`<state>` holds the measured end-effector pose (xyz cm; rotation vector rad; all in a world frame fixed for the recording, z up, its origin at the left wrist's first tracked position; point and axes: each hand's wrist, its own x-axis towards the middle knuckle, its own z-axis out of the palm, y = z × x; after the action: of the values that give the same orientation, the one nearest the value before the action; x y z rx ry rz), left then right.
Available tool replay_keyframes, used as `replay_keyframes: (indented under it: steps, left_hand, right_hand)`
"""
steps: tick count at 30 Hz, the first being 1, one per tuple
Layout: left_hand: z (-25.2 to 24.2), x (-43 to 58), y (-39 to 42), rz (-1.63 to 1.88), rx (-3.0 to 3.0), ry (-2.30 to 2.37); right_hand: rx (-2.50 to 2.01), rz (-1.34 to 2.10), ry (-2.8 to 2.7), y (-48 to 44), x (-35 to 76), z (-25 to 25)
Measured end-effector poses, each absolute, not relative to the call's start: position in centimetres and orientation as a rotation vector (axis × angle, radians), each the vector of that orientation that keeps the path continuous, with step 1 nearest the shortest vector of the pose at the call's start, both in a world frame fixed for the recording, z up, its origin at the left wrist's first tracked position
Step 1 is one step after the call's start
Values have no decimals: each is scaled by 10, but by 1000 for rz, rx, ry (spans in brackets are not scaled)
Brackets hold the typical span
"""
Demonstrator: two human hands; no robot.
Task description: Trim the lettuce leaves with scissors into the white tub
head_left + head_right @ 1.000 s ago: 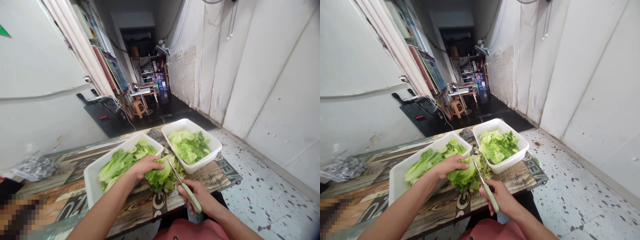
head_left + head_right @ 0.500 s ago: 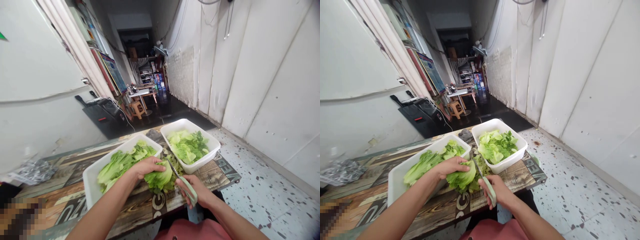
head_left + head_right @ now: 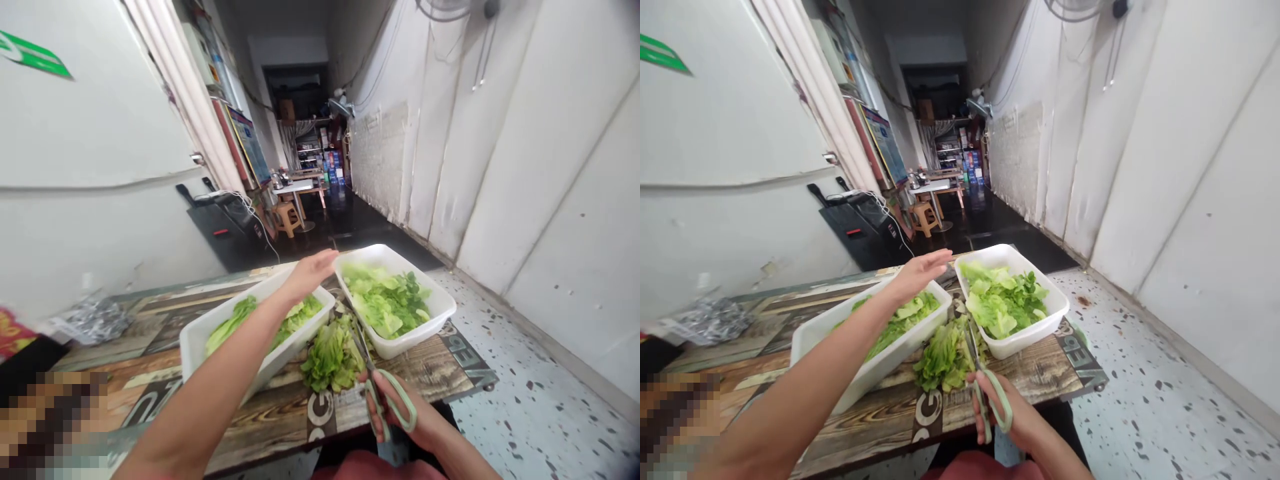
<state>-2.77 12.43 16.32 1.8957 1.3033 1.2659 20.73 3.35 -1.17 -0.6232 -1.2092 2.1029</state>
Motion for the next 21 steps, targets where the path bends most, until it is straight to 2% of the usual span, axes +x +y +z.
replay_keyframes:
  steps: [2,5,7,9,13,18,21]
  left_hand:
    - [162,-63,120,1088,2138,1567]
    - [146,-110,109,513,2335,1970]
    - [129,-128,105,128,2320,2123]
    - [110,-136,105,-64,2308,2170]
    - [89,-137,114,-45,2347,2212]
    - [92,-151,126,491,2240,2152]
    - [95,-163,128,599,2122,2010]
  right_hand:
    - [-646,2101,-1230,34,210,-16]
    - [-683,2082,-1263,35,210,-22]
    - [-686,2082,-1284,35,208,-23]
    - [-669,2094,-1315,34,206,-22]
    - [-697,2082,-1382,31,204,-19]
    - [-737,2043,-1393,28,207,-20]
    - [-722,2068,-1394,27,209,-20]
